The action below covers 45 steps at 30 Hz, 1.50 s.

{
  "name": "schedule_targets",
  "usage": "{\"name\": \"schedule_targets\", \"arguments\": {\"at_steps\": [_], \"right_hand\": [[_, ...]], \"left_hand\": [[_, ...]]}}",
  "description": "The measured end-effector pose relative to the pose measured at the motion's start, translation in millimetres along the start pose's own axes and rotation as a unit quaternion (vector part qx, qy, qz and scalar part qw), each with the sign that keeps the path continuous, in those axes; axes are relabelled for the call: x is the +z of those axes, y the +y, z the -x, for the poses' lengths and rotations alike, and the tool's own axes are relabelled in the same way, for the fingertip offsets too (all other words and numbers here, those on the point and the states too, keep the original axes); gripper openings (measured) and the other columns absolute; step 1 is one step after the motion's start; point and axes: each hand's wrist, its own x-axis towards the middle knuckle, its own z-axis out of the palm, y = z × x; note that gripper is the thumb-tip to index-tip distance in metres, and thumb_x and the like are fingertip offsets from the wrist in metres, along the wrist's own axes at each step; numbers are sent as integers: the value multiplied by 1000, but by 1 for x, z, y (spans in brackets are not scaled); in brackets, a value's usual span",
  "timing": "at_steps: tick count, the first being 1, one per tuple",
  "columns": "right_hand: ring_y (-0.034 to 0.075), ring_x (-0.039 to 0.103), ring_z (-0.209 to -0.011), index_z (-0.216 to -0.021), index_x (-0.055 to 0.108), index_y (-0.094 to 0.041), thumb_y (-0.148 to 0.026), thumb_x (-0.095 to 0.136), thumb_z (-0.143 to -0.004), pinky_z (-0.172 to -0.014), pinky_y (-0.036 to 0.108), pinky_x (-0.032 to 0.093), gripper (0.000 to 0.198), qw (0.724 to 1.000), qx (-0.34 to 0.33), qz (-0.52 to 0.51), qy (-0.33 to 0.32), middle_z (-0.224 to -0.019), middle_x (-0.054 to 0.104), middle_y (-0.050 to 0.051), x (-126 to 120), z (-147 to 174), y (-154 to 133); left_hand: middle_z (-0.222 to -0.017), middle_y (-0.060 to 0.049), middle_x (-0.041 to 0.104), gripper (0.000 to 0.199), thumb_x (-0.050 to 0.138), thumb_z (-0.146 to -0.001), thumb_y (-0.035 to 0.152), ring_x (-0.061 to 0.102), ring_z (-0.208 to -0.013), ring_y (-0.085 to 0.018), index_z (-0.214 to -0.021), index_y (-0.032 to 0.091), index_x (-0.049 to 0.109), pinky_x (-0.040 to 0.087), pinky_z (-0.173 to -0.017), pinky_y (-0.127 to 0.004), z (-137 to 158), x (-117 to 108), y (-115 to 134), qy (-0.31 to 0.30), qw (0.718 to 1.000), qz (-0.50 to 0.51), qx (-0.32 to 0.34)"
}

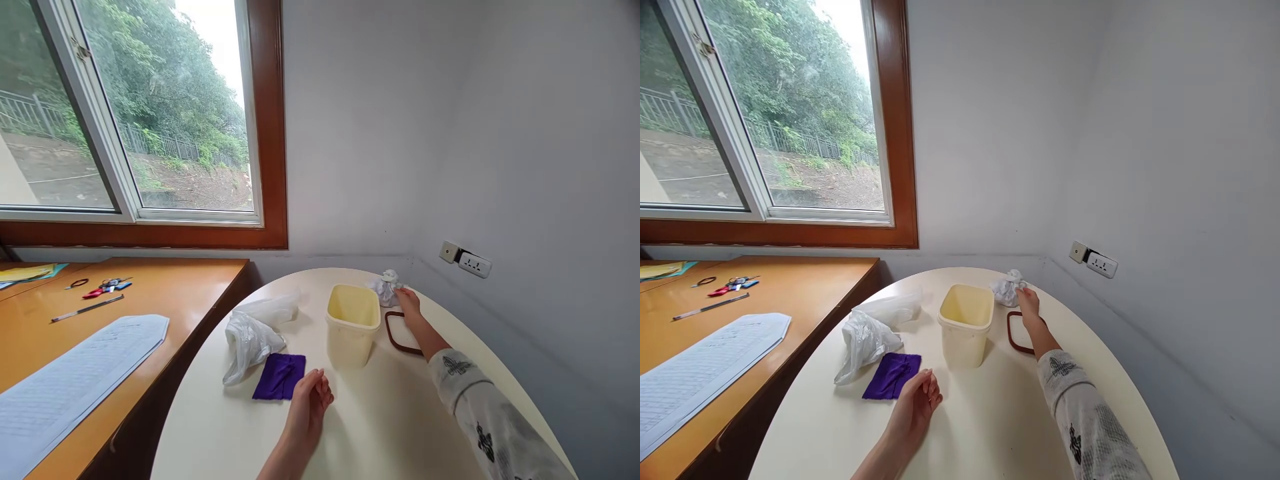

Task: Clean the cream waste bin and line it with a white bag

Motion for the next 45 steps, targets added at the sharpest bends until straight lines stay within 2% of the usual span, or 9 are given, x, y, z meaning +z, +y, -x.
{"name": "schedule_targets", "arguments": {"at_steps": [10, 17, 21, 25, 30, 35, 39, 42, 45], "right_hand": [[18, 57, -95, -111, 54, -16, -32, 52, -87, -80, 39, 49, 30, 998, -22, 47, -34, -112, 56, 7, -12, -5, 1], [18, 57, -93, -107, 55, -14, -31, 54, -84, -79, 36, 48, 29, 993, -73, 96, -9, -106, 58, 7, -17, 4, 0], [24, 52, -103, -99, 59, -16, -28, 52, -74, -86, 36, 41, 28, 975, -167, 149, 8, -108, 58, 10, -27, 32, 7], [25, 48, -108, -91, 61, -19, -25, 48, -68, -95, 40, 31, 27, 941, -266, 207, -26, -107, 58, 7, -37, 78, 28], [26, 46, -110, -93, 60, -20, -23, 42, -70, -95, 42, 28, 29, 907, -328, 262, -40, -111, 57, 8, -47, 122, 53], [22, 44, -117, -110, 55, -19, -21, 33, -78, -96, 39, 27, 38, 845, -348, 405, -30, -123, 52, 10, -54, 137, 64], [19, 38, -124, -125, 46, -17, -18, 30, -81, -100, 40, 22, 47, 806, -310, 500, -62, -134, 44, 10, -56, 141, 69], [18, 38, -124, -125, 47, -15, -18, 29, -83, -101, 40, 21, 46, 794, -290, 528, -79, -133, 46, 10, -57, 142, 69], [18, 41, -122, -126, 47, -15, -19, 30, -84, -101, 40, 21, 46, 794, -288, 528, -85, -132, 47, 11, -57, 141, 68]], "left_hand": [[-49, 4, 47, 37, 74, -59, 28, 39, -46, -6, -46, 16, 42, 37, -50, -21, 0, 0, 1, 5, 1000, 8, -4], [-49, 4, 47, 36, 74, -58, 29, 38, -45, -6, -45, 16, 43, 36, -49, -22, -1, -2, 1, 3, 1000, 7, -1], [-49, 4, 46, 35, 73, -59, 29, 38, -46, -7, -45, 16, 43, 36, -49, -22, -1, -2, 1, 3, 1000, 6, 0], [-50, 4, 45, 35, 72, -60, 29, 37, -47, -7, -46, 16, 43, 36, -50, -22, 0, -1, 1, -3, 1000, -6, 7], [-52, 4, 42, 36, 68, -64, 32, 35, -48, -7, -48, 17, 40, 34, -50, -22, 2, -3, 0, -18, 996, -75, 47], [-52, 3, 41, 35, 58, -71, 38, 37, -50, -9, -51, 18, 37, 34, -52, -23, 3, -3, 1, -48, 954, -269, 123], [-49, 2, 42, 36, 59, -71, 38, 37, -51, -9, -48, 18, 40, 32, -53, -23, 5, -4, 1, -43, 925, -335, 172], [-49, 2, 43, 37, 58, -71, 40, 38, -51, -10, -47, 18, 41, 33, -53, -23, 7, -7, 6, -13, 896, -382, 226], [-51, 3, 43, 35, 52, -75, 43, 40, -51, -11, -52, 19, 41, 33, -52, -23, 6, -13, 18, 51, 860, -420, 285]]}}
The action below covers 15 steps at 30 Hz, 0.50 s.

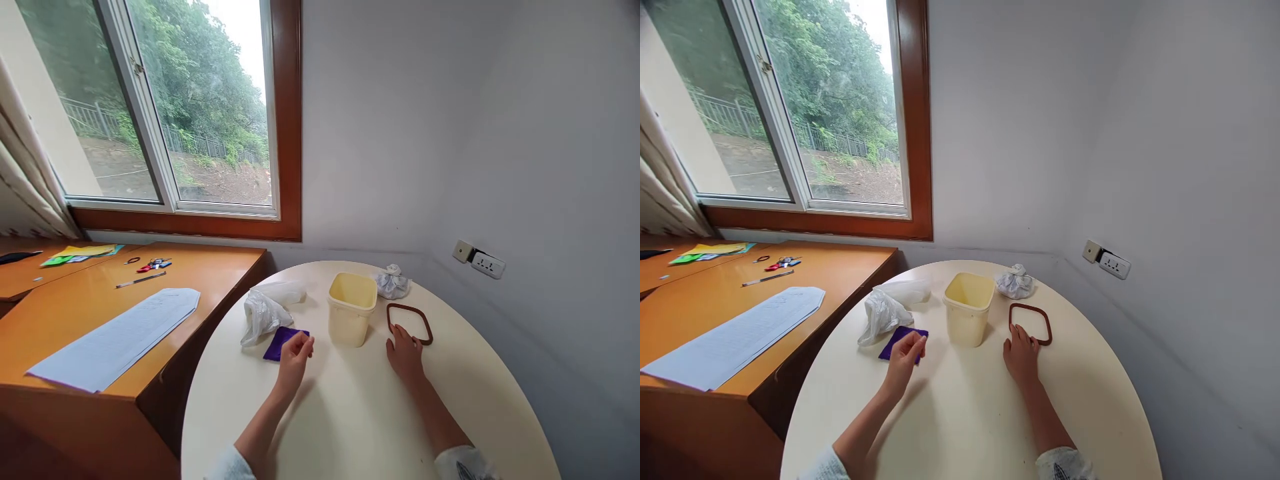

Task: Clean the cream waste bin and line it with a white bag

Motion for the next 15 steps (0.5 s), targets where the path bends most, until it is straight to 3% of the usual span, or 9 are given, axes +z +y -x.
{"name": "schedule_targets", "arguments": {"at_steps": [3, 6, 9, 15], "right_hand": [[18, 41, -121, -126, 47, -15, -19, 31, -83, -101, 39, 21, 46, 1000, 1, -2, -2, -131, 47, 11, -1, 0, 0], [18, 41, -121, -125, 47, -15, -19, 32, -83, -101, 39, 20, 45, 1000, 2, -3, -3, -132, 47, 11, -2, 0, 0], [18, 41, -121, -124, 48, -15, -19, 32, -83, -101, 39, 20, 45, 1000, 3, -8, -5, -131, 47, 11, -2, 0, 0], [19, 42, -120, -124, 48, -15, -20, 32, -82, -101, 40, 19, 45, 1000, 4, -22, -7, -132, 47, 11, -3, -1, 1]], "left_hand": [[-56, 3, 43, 31, 44, -80, 43, 44, -54, -12, -60, 20, 41, 36, -55, -24, -16, -20, 3, 81, 994, -71, 24], [-61, 2, 45, 22, 45, -79, 40, 48, -57, -13, -69, 20, 45, 40, -58, -26, -44, -47, 8, 108, 981, -158, 36], [-80, -2, 52, 19, 49, -72, 29, 53, -65, -16, -88, 19, 52, 44, -66, -29, -76, -76, 12, 81, 962, -257, 29], [-109, -9, 49, 59, 56, -52, 15, 52, -100, -27, -111, 22, 55, 40, -86, -37, -108, -116, 3, -46, 904, -424, -28]]}}
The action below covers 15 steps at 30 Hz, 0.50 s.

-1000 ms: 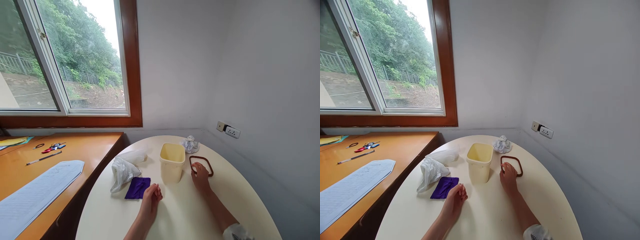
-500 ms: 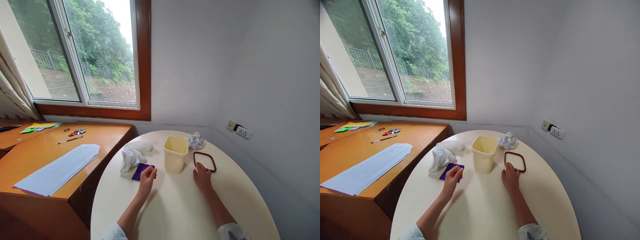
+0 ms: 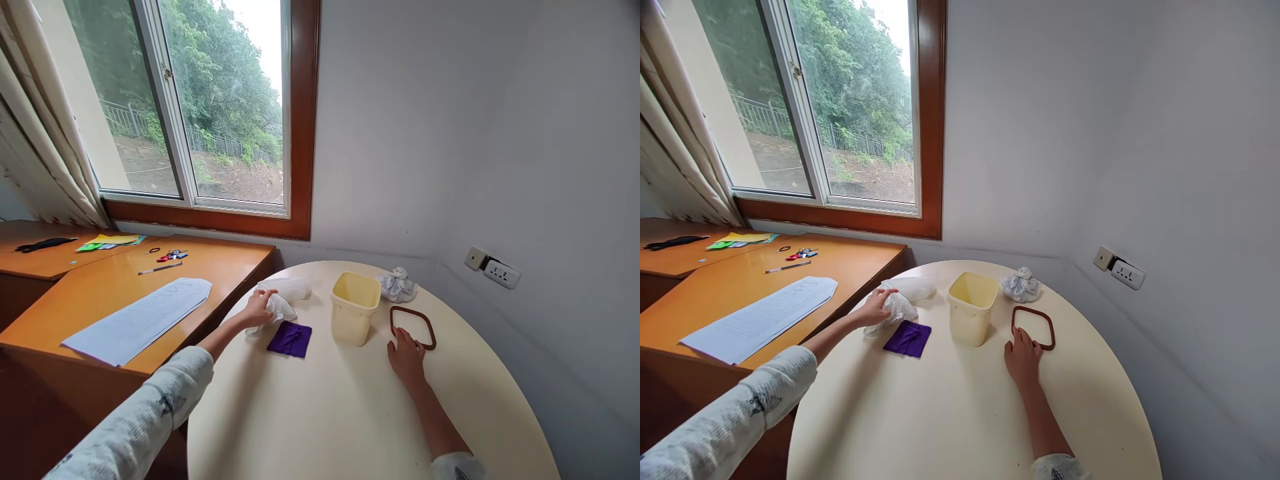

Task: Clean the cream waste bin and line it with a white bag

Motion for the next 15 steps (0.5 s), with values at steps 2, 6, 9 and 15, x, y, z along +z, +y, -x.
{"name": "schedule_targets", "arguments": {"at_steps": [2, 6, 9, 15], "right_hand": [[19, 41, -121, -124, 48, -15, -20, 32, -82, -102, 41, 19, 45, 1000, 0, -5, -1, -132, 47, 11, 0, 0, 0], [19, 40, -122, -124, 48, -15, -21, 31, -82, -102, 41, 18, 45, 1000, -2, -16, -2, -132, 47, 10, 0, 0, 1], [19, 42, -119, -123, 49, -16, -21, 32, -82, -101, 41, 19, 45, 1000, 1, -21, 0, -129, 48, 10, -1, 0, 1], [22, 49, -108, -116, 54, -18, -20, 37, -79, -96, 42, 25, 41, 999, 18, -23, 13, -112, 56, 11, -6, 0, 2]], "left_hand": [[-115, -11, 48, 64, 60, -51, 17, 51, -105, -30, -114, 23, 53, 41, -86, -38, 0, 1, -7, -42, 998, -44, -8], [-131, -17, 40, 77, 70, -44, 17, 43, -115, -41, -119, 22, 51, 39, -87, -45, 8, 8, -17, -77, 990, -119, -12], [-125, -19, 46, 62, 68, -55, 15, 47, -112, -39, -115, 18, 53, 40, -84, -44, 12, 10, -20, -74, 986, -152, 1], [-102, -8, 59, 25, 53, -85, 32, 58, -91, -19, -103, 15, 57, 47, -78, -37, 2, -12, -5, -42, 983, -178, 7]]}}
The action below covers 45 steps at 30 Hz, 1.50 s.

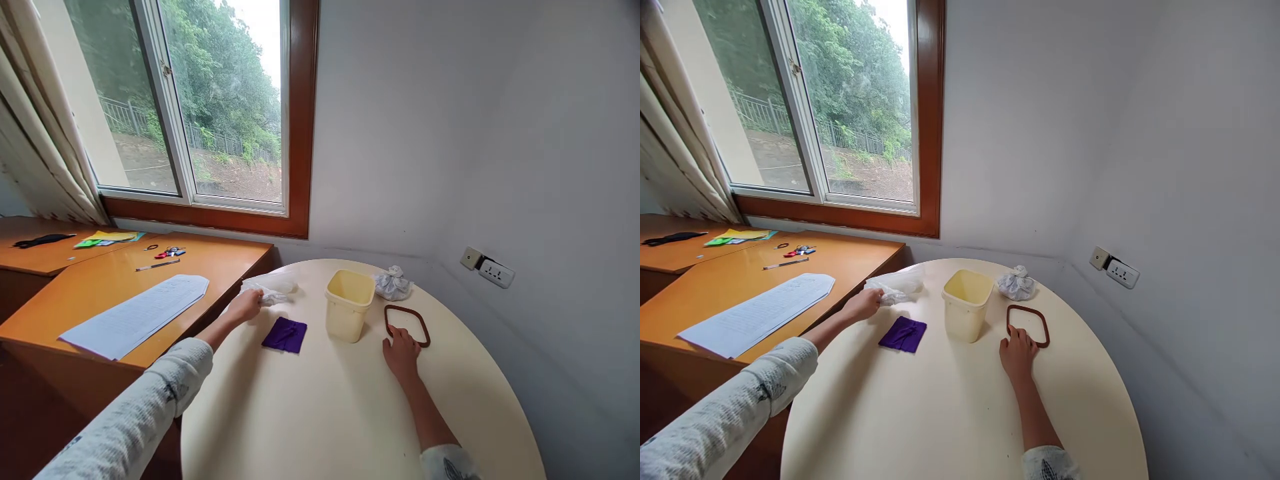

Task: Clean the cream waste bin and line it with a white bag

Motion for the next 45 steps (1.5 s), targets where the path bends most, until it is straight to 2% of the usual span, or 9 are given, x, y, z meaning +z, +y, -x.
{"name": "schedule_targets", "arguments": {"at_steps": [5, 12, 18, 22, 26, 31, 35, 42, 45], "right_hand": [[23, 50, -103, -116, 54, -18, -18, 39, -78, -92, 43, 26, 40, 1000, 7, 6, 10, -107, 57, 10, -2, 0, -1], [24, 51, -101, -118, 52, -16, -17, 40, -79, -88, 42, 27, 41, 1000, 9, 19, 15, -104, 57, 11, -4, 2, -2], [23, 51, -101, -118, 51, -17, -16, 40, -79, -87, 41, 27, 41, 1000, 7, 16, 18, -104, 57, 10, -6, 4, -2], [23, 51, -102, -118, 51, -17, -16, 41, -78, -88, 41, 27, 41, 1000, 6, 12, 19, -105, 58, 10, -7, 5, -3], [24, 50, -101, -118, 51, -17, -15, 40, -77, -88, 41, 27, 42, 1000, 6, 1, 30, -105, 58, 10, -9, 7, -3], [24, 50, -99, -111, 54, -16, -15, 38, -77, -91, 42, 25, 37, 987, -28, -74, 142, -104, 58, 10, -21, 9, -9], [21, 50, -99, -100, 57, -17, -16, 36, -82, -93, 38, 28, 27, 955, -141, -167, 203, -100, 59, 8, -33, 25, -28], [18, 51, -95, -97, 57, -20, -7, 38, -80, -86, 33, 37, 28, 897, -368, -245, 24, -95, 59, 5, -19, 84, -109], [18, 49, -104, -111, 54, -22, -8, 40, -80, -91, 33, 34, 37, 887, -398, -232, -31, -109, 57, 5, -3, 90, -151]], "left_hand": [[-86, -9, 66, 18, 52, -80, 31, 60, -83, -26, -87, 18, 62, 40, -65, -29, -10, -48, 16, 87, 996, 15, -7], [-85, -8, 67, 30, 43, -80, 37, 58, -78, -20, -91, 16, 62, 34, -62, -24, -4, -111, 48, 196, 976, 87, 27], [-77, -5, 64, 33, 46, -74, 38, 54, -75, -19, -87, 13, 63, 34, -62, -24, 4, -125, 60, 183, 974, 133, 32], [-63, -2, 60, 27, 47, -66, 33, 54, -63, -17, -70, 12, 64, 35, -54, -23, 4, -104, 44, 78, 983, 167, 13], [-54, -1, 57, 18, 48, -59, 28, 53, -54, -17, -57, 14, 60, 36, -48, -23, 14, -65, 16, -14, 983, 185, -9], [-57, 0, 58, 11, 45, -54, 18, 56, -60, -19, -56, 17, 56, 39, -54, -25, 36, -13, -18, 0, 984, 173, -33], [-65, -2, 59, 11, 43, -57, 16, 57, -69, -21, -59, 18, 53, 41, -63, -28, 45, 22, -30, 54, 985, 159, -38], [-89, -6, 57, 12, 41, -67, 14, 55, -88, -22, -69, 19, 51, 41, -78, -31, 48, 63, -22, 125, 982, 141, -31], [-86, -5, 56, 12, 40, -70, 13, 54, -83, -21, -68, 20, 49, 41, -76, -31, 50, 66, -21, 129, 982, 135, -24]]}}
